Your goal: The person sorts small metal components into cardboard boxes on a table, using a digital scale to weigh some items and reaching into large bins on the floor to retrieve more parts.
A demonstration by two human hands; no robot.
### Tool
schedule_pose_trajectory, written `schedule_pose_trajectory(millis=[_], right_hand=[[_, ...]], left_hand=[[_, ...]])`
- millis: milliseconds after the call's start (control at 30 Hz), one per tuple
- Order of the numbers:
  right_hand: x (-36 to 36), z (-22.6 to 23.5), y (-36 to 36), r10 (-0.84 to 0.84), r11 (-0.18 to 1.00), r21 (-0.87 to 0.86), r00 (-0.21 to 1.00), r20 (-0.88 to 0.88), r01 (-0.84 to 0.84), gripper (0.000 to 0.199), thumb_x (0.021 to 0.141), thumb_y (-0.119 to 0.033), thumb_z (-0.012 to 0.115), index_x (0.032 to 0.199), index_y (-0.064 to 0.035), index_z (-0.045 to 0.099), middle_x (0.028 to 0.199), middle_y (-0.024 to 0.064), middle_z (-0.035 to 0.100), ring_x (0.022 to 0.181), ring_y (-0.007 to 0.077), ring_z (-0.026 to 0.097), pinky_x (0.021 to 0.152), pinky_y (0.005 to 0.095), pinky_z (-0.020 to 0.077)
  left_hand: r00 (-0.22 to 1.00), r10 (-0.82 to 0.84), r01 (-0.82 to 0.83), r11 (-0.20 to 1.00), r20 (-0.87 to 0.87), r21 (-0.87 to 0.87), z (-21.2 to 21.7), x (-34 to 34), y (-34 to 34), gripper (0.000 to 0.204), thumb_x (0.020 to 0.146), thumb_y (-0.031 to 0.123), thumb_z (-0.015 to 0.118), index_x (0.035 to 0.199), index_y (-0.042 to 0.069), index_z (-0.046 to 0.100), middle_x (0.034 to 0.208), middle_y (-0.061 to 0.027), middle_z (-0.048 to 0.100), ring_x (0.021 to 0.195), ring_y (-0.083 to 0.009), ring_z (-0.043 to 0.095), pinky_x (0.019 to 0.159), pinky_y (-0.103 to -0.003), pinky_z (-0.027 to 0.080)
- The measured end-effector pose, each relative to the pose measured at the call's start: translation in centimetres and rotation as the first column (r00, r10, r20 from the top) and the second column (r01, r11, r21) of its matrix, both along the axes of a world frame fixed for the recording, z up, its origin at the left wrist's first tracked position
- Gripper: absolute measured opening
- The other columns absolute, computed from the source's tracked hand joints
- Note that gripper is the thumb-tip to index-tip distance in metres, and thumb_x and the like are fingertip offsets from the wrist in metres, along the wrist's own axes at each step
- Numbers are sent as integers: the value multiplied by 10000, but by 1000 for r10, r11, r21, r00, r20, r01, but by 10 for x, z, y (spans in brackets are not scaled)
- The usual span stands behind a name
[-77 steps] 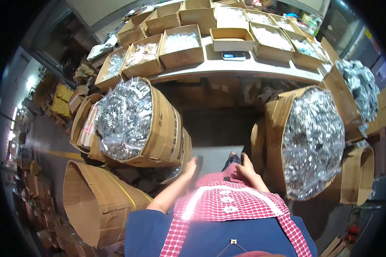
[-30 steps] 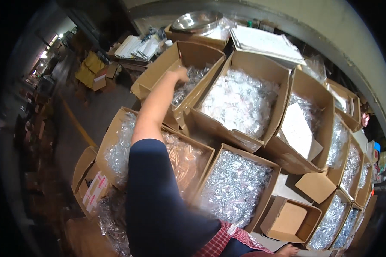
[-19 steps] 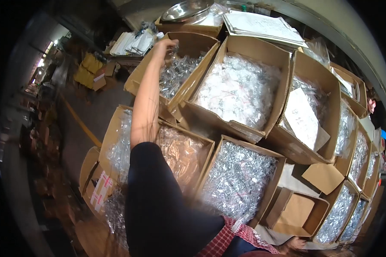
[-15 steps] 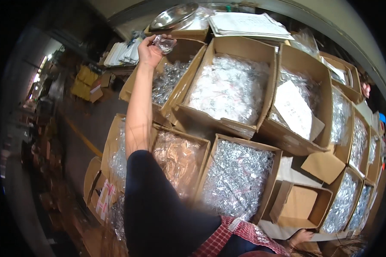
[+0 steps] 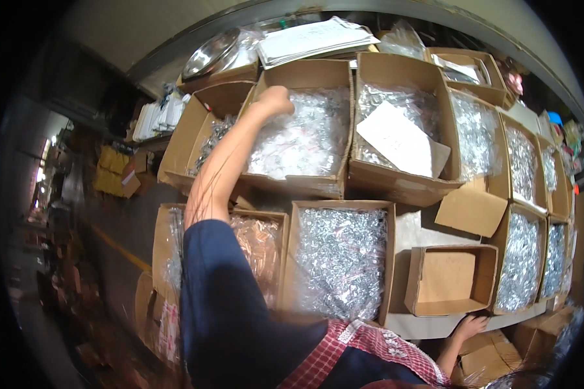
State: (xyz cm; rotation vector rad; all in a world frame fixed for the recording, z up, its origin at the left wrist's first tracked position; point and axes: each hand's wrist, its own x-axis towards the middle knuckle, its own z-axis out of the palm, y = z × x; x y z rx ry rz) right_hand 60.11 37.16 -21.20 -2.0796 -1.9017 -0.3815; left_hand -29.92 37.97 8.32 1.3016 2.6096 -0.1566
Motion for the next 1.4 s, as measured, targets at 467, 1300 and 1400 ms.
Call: schedule_pose_trajectory(millis=[467, 1300, 1400], right_hand=[[-34, 27, -7, -43, 999, -23, 993, -108, 41, 528, 842, -109, 470, 1305, 128, 380, 1355, 323, 390, 1241, 470, 374, 1078, 507, 292], [-49, 56, -12, 38, 997, 70, 951, -305, -18, 408, 817, -88, 515, 1182, 90, 475, 1297, 285, 447, 1191, 450, 401, 1025, 503, 323], [-49, 57, -10, 50, 998, 49, 955, -292, -37, 388, 827, -92, 514, 1163, 99, 477, 1296, 297, 436, 1192, 462, 392, 1028, 520, 312]], left_hand=[[507, -419, -257, 761, 753, 596, 61, 164, 131, 163, 748, 134, 640, 867, 41, 701, 801, -37, 661, 530, -77, 445, 487, -219, 367], [-325, -204, -130, 977, 923, 170, 83, 361, 92, 66, 746, 65, 634, 806, 61, 606, 678, 4, 589, 553, -64, 553, 458, -216, 441], [-22, -229, 203, 952, 973, 228, 60, 452, 60, 250, 709, 115, 688, 948, 63, 642, 763, -15, 625, 649, -78, 567, 526, -226, 441]])
